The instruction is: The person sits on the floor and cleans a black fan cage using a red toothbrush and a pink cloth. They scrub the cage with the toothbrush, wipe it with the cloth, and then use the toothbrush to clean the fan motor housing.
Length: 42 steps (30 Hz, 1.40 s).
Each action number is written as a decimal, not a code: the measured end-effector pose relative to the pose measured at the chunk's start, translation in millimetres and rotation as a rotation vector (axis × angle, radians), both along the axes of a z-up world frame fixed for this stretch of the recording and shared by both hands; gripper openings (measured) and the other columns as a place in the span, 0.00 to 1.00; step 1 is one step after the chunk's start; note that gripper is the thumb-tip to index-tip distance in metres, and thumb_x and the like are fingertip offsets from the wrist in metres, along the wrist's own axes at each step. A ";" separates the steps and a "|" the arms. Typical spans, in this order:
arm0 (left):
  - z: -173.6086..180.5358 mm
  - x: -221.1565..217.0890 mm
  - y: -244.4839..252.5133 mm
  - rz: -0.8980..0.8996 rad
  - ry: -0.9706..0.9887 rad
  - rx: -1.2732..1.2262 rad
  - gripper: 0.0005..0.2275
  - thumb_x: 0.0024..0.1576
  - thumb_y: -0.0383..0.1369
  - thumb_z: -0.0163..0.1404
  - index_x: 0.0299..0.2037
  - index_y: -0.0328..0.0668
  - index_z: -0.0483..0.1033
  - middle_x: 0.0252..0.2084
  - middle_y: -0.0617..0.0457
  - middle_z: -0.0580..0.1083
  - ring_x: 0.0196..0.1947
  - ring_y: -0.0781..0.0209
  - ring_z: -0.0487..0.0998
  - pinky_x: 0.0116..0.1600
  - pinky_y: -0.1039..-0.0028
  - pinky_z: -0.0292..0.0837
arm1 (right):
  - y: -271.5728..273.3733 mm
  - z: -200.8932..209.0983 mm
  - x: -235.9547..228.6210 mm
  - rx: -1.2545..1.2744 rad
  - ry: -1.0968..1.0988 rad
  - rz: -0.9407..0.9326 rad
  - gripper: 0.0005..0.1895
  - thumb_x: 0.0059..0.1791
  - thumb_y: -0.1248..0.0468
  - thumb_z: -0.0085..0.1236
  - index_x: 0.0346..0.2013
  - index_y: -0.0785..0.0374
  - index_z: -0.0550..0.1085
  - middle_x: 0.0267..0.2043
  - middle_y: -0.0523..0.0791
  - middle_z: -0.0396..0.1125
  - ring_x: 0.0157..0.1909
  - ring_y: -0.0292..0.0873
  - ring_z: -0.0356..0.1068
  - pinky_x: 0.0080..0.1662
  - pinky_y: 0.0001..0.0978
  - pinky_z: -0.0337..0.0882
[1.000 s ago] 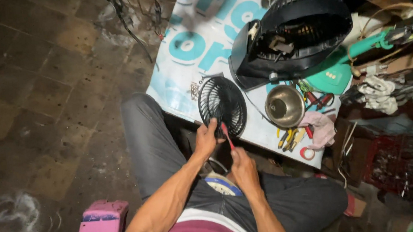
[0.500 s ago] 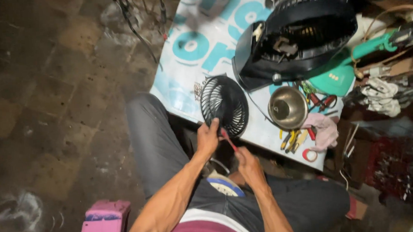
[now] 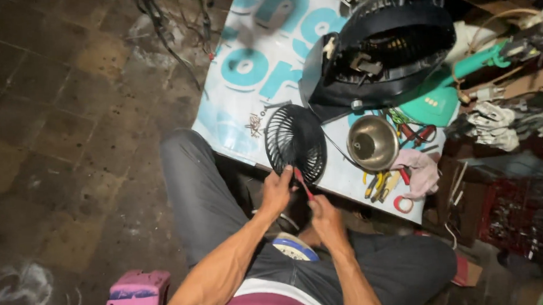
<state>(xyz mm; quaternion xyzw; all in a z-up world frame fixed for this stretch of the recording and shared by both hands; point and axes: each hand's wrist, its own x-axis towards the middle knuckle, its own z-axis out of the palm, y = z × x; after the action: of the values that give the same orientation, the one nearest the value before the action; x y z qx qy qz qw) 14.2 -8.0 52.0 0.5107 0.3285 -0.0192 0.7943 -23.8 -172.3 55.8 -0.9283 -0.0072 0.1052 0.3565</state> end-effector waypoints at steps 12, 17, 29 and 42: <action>-24.4 12.8 19.0 0.116 0.008 -0.091 0.22 0.63 0.45 0.49 0.55 0.31 0.72 0.47 0.41 0.75 0.42 0.56 0.76 0.48 0.63 0.80 | -6.9 35.1 1.8 0.112 0.116 -0.044 0.13 0.55 0.53 0.45 0.42 0.50 0.78 0.37 0.49 0.76 0.46 0.57 0.75 0.50 0.49 0.73; -70.0 7.4 3.7 0.108 -0.049 -0.228 0.21 0.66 0.47 0.41 0.56 0.33 0.69 0.45 0.43 0.71 0.41 0.57 0.75 0.50 0.63 0.81 | 10.6 5.1 7.8 0.226 0.139 -0.017 0.16 0.56 0.54 0.43 0.40 0.55 0.78 0.35 0.50 0.75 0.43 0.54 0.74 0.50 0.49 0.72; -40.8 -9.0 0.4 -0.088 -0.096 -0.012 0.18 0.66 0.45 0.42 0.43 0.34 0.75 0.36 0.40 0.76 0.40 0.52 0.78 0.49 0.57 0.77 | 16.5 15.3 10.6 0.075 -0.059 -0.009 0.09 0.53 0.60 0.49 0.37 0.53 0.77 0.35 0.48 0.76 0.44 0.53 0.76 0.45 0.48 0.74; 0.7 -1.9 34.2 -0.192 -0.273 0.280 0.16 0.67 0.41 0.45 0.50 0.34 0.77 0.46 0.43 0.79 0.53 0.56 0.76 0.61 0.57 0.68 | -32.2 -10.7 -1.3 0.155 -0.018 -0.026 0.13 0.55 0.56 0.48 0.36 0.55 0.80 0.36 0.48 0.77 0.46 0.52 0.76 0.49 0.46 0.73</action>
<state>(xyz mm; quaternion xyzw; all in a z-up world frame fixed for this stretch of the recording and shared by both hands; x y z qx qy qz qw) 12.3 26.2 52.8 0.6427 0.1674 0.0203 0.7474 -25.1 -204.5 45.1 -0.8988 -0.0067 0.0913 0.4288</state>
